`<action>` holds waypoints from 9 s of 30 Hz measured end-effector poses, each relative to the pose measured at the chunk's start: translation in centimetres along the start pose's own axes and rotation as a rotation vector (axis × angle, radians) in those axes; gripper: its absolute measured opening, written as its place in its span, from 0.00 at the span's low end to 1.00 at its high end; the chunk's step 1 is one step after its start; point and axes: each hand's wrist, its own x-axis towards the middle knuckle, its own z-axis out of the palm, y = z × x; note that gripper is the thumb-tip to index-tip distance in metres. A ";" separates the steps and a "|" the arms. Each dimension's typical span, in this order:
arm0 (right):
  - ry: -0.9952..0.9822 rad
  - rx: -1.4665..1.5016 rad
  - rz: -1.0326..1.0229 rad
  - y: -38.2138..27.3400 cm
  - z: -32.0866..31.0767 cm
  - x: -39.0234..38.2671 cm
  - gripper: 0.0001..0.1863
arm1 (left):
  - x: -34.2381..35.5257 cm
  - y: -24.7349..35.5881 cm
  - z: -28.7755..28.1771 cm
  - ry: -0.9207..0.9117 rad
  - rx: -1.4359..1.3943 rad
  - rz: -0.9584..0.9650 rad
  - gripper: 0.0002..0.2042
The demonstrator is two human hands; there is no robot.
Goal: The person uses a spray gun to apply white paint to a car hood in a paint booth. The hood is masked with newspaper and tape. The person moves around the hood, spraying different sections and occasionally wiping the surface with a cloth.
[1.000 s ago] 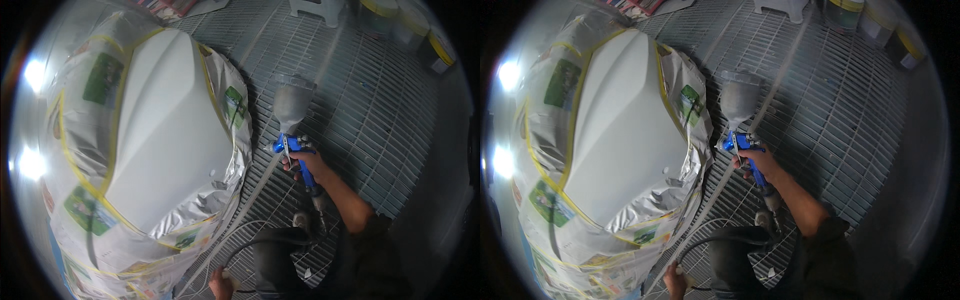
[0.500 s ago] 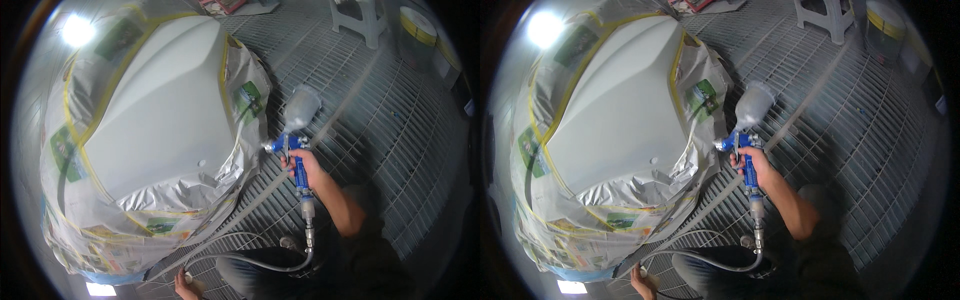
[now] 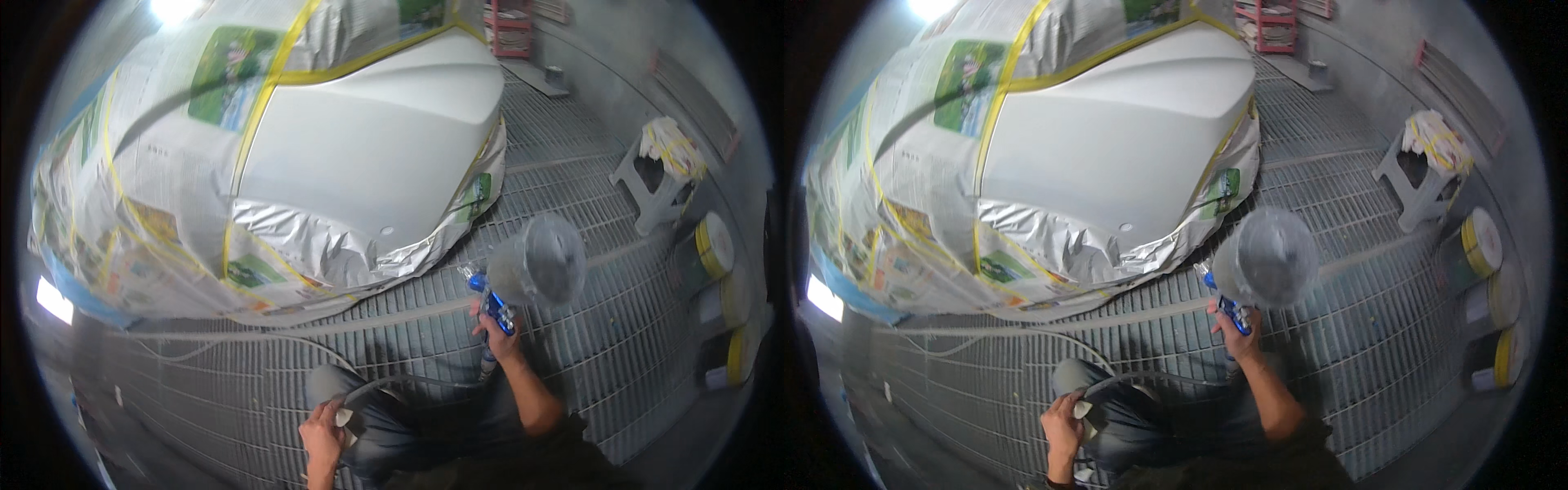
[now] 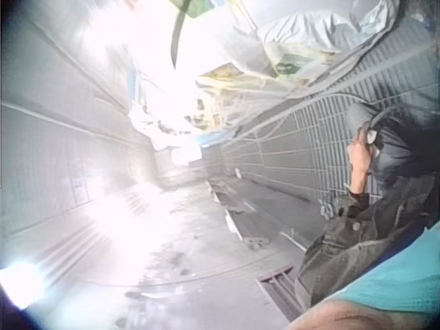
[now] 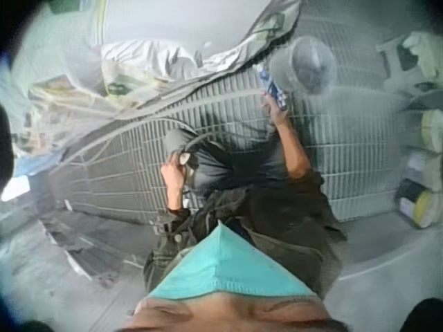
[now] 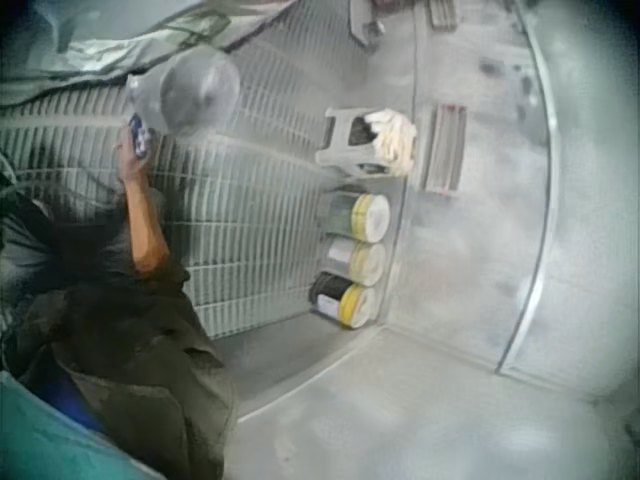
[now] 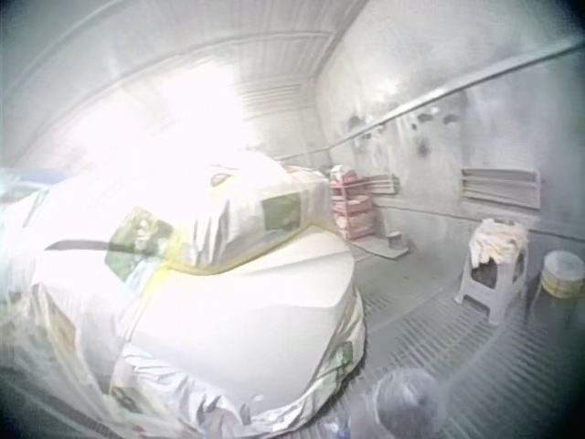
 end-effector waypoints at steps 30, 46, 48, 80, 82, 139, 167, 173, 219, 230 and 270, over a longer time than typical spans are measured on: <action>0.197 -0.071 0.011 -0.9 1.5 2.1 0.11 | 1.4 -1.2 0.9 0.054 -0.026 -0.043 0.23; 0.049 -0.013 0.025 -8.0 3.3 3.9 0.13 | 1.9 -1.1 -1.4 0.096 -0.068 -0.016 0.21; 0.064 -0.049 0.008 -8.8 3.4 3.9 0.14 | 1.9 -1.3 -1.3 0.107 -0.077 -0.021 0.21; -0.165 -0.100 -0.048 -17.5 11.5 5.4 0.15 | 1.3 -3.4 -6.3 0.273 -0.133 -0.075 0.20; -0.202 -0.098 -0.041 -17.8 12.5 5.4 0.15 | 1.4 -3.7 -6.3 0.283 -0.139 -0.078 0.20; -0.289 0.367 0.223 -21.3 16.6 4.0 0.15 | -3.8 -14.2 -13.4 0.589 -0.097 -0.299 0.14; -0.175 0.399 0.338 -12.8 3.6 0.1 0.15 | 0.0 -6.0 -10.7 0.190 -0.114 -0.052 0.16; -0.105 0.296 0.329 -12.4 3.3 -3.6 0.15 | 0.4 -6.0 -8.1 0.164 -0.037 -0.024 0.16; -0.211 0.295 0.142 -13.1 11.2 -4.9 0.16 | 0.0 -14.9 -10.1 0.370 -0.195 -0.158 0.14; -0.177 0.363 0.147 -7.4 5.4 -7.4 0.14 | 7.5 -6.5 -4.9 0.265 -0.274 0.075 0.11; 0.021 0.480 0.283 -5.0 8.1 -6.1 0.17 | 9.6 -7.2 2.0 0.154 -0.356 -0.003 0.09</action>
